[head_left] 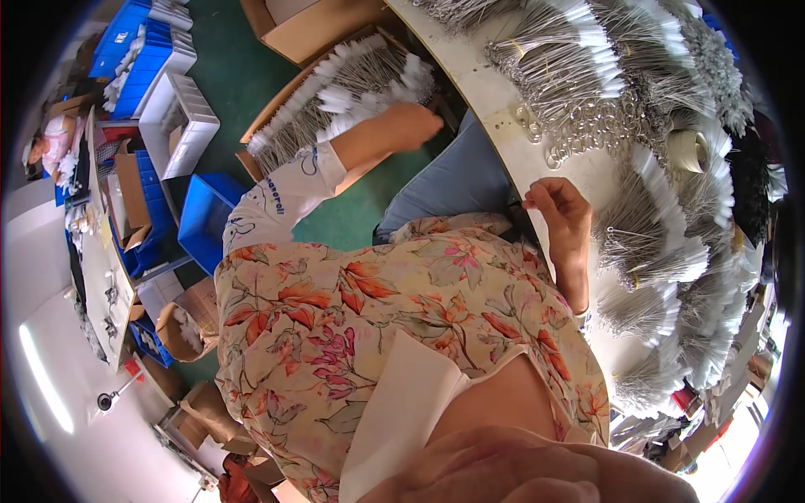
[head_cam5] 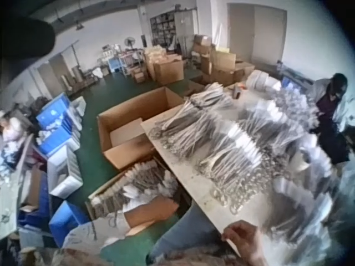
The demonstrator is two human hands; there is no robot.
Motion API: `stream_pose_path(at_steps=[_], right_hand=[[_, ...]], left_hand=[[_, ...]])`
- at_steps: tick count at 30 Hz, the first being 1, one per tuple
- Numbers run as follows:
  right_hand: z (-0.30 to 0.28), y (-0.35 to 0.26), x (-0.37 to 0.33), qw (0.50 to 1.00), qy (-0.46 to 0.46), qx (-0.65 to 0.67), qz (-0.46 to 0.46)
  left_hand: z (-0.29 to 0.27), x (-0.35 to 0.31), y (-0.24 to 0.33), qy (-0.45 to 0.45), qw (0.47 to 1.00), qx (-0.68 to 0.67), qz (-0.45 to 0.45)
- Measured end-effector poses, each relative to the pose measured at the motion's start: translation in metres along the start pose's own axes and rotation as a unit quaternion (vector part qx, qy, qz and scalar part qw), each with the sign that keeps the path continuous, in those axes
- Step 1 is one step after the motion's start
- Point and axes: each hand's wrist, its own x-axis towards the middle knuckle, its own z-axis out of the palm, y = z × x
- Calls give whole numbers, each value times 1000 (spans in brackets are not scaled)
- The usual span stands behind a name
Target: Assembling small metal clips onto bundles of white fibers at a workshop desk.
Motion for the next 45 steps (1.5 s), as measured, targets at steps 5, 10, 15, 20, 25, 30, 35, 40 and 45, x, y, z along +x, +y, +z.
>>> stream_pose_path(at_steps=[5, 10, 15, 20, 25, 30, 35, 40, 45], right_hand=[[-1, 0, 3, 1000, 12, 9, 7], [-12, 11, 1, 999, 19, 29, 21], [-31, 3, -1, 1000, 5, 10, 1], [-65, -18, -6, 997, 48, 40, -47], [-105, -33, -44, 982, 153, 41, -101], [-125, -21, -71, 981, 145, 94, -91], [-112, -7, -59, 982, 144, 116, -41], [-91, -12, -44, 986, 121, 115, -18], [-77, -6, -35, 989, 126, 82, 0]], left_hand=[[8, -4, -93, -22, 997, 50, -55], [66, -4, -79, 198, 980, 15, -25], [4, 15, -19, -126, 968, -219, -10], [-148, 10, 14, -166, 896, -409, 54], [-185, -4, -79, -44, 878, -457, -134], [-42, -73, -240, -151, 677, -520, -498], [85, -45, -207, 34, 567, -540, -621], [122, -12, -193, 28, 641, -415, -645], [138, 5, -161, -82, 794, -144, -585]])
